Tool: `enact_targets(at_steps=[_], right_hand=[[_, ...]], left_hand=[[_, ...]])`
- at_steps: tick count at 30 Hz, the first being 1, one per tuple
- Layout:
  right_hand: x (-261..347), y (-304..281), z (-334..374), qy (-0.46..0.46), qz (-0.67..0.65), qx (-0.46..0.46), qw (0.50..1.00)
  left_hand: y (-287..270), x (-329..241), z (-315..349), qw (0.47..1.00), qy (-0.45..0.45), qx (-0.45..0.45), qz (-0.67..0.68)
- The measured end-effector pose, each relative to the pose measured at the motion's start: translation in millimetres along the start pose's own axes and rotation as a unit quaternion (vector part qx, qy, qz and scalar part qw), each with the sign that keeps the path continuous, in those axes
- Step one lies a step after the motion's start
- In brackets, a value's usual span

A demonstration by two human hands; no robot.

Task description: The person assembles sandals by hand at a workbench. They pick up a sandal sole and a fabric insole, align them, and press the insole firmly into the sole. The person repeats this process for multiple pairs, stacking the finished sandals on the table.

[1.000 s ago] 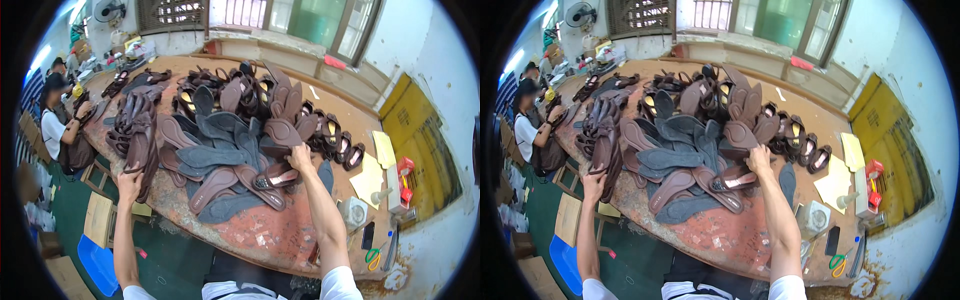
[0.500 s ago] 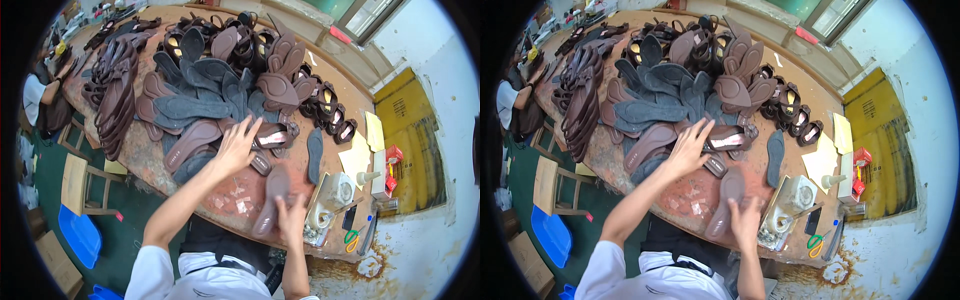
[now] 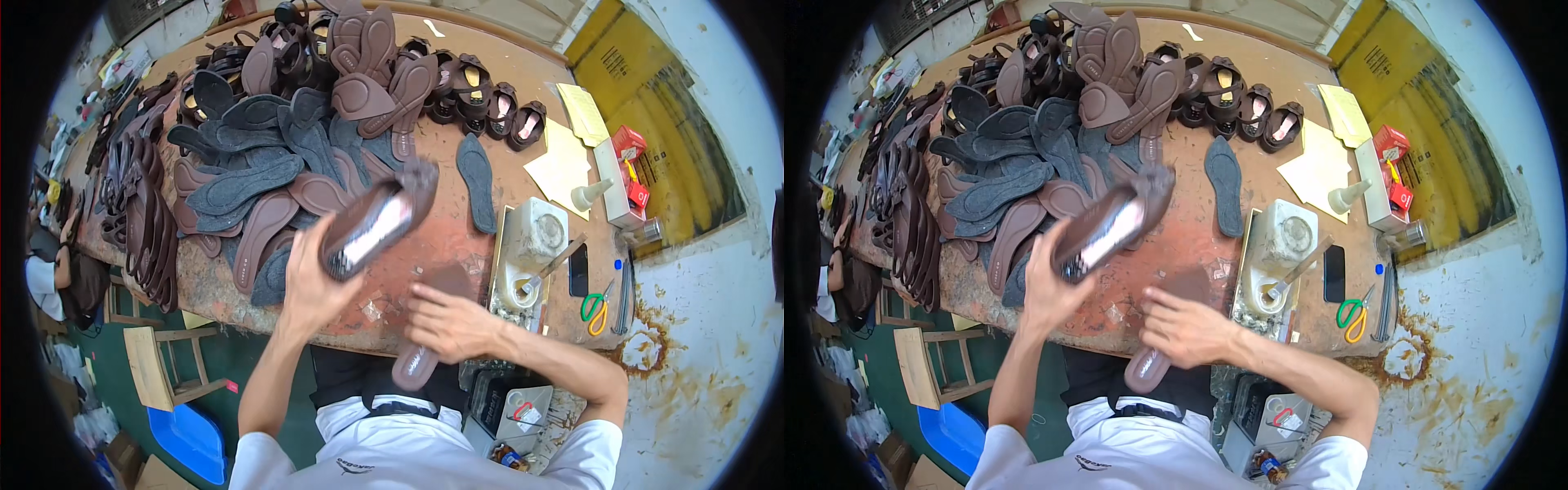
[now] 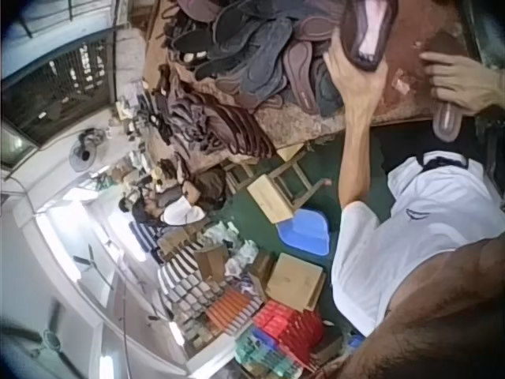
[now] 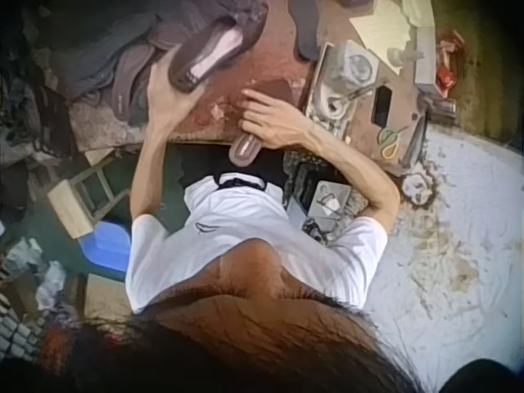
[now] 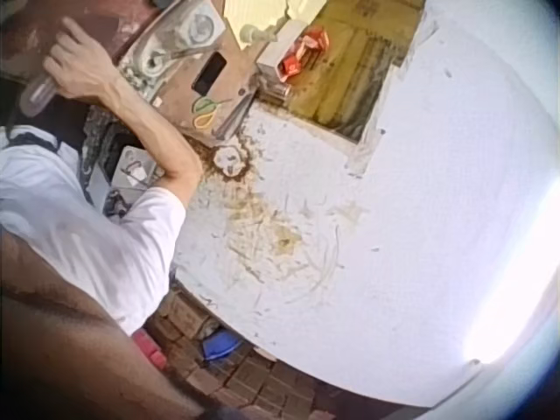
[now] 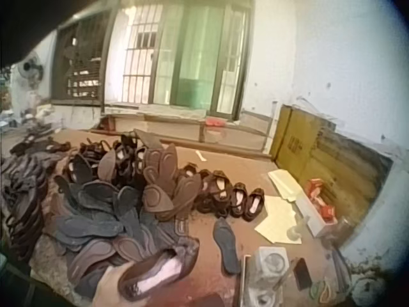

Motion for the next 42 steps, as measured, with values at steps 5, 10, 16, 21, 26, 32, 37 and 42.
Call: enact_targets(at_steps=[5,10,16,21,26,32,37,42], right_hand=[[48.9,-40.0,6.6,0.142,-0.299,-0.172,0.928],[44.4,-47.6,5.9,0.294,-0.124,-0.22,0.922],[9.9,-22.7,5.8,0.324,-0.179,-0.1,0.923],[3.7,5.1,-19.3,0.271,-0.197,-0.094,0.938],[5.3,27.3,-38.7,0.242,-0.2,-0.101,0.944],[6.7,40.4,-48.2,0.252,-0.195,-0.103,0.942],[4.2,43.6,-53.1,0.253,-0.175,-0.076,0.948],[5.8,38.1,-57.3,0.252,-0.146,-0.037,0.956]], left_hand=[[-4.6,8.1,69.8,0.981,0.097,0.167,0.023],[1.2,19.3,103.1,0.979,0.071,0.189,-0.018],[-13.7,40.3,135.3,0.945,-0.288,0.027,0.152],[-5.8,38.7,143.0,0.897,-0.385,0.074,0.203],[-5.1,40.0,138.9,0.899,-0.377,0.099,0.198],[-7.4,39.1,133.6,0.905,-0.368,0.109,0.186],[-4.9,31.3,125.4,0.932,-0.319,0.122,0.122],[1.0,25.8,118.9,0.937,-0.306,0.158,0.057]])
Point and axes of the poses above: each hand's wrist, its own z-axis away from the middle knuckle, its own y-axis out of the palm, x = y × z, the point moved 3 cm from there along -z, towards the middle knuckle, and after that the axes turned 10 degrees about -z, right-handed, at the moved point
